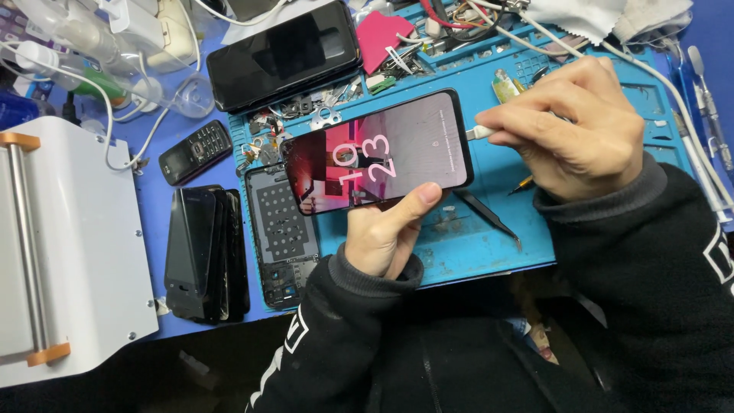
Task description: The person tests a smartphone's screen and interface, then disassembles it by removing the back cover and battery. They hold the empty phone frame and brush its interior and edges with a small brush, then handle a small flex cable component on the work mat.
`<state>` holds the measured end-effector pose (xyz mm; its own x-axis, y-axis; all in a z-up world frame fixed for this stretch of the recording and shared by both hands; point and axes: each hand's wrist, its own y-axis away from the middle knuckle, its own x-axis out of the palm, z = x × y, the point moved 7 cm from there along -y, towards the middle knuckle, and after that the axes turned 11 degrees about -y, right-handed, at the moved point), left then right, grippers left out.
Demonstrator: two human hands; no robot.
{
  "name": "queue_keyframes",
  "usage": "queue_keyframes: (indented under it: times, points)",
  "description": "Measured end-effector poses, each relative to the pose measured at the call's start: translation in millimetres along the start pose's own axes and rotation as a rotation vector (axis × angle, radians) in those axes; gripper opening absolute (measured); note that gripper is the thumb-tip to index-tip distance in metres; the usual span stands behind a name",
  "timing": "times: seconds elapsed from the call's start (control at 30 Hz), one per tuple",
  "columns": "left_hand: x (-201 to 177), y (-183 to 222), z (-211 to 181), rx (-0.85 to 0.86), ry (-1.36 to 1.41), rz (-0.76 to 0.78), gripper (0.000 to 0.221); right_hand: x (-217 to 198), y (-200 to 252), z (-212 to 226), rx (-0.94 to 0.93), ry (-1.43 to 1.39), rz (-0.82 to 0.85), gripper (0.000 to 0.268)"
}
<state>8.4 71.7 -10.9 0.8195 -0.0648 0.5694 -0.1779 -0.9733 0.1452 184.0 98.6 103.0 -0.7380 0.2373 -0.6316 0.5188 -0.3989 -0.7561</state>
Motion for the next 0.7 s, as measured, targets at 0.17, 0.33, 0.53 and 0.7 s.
queue_keyframes:
  times: [0.17, 0.33, 0.53, 0.7]
  points:
    - [5, 1, -3, 0.032, 0.005, 0.008, 0.051, 1, 7, -4, 0.027, -0.027, 0.004, 0.021]
    - [3, 1, -3, 0.088, -0.057, -0.018, 0.048, 3, -2, 0, 0.024, 0.011, 0.038, 0.023]
    - [1, 7, -14, 0.016, -0.470, -0.130, 0.033, 9, -6, 1, 0.004, 0.062, 0.118, 0.027]
    - [1, 6, -10, 0.044, -0.464, -0.097, 0.034, 9, -7, 0, 0.013, -0.009, 0.093, 0.029]
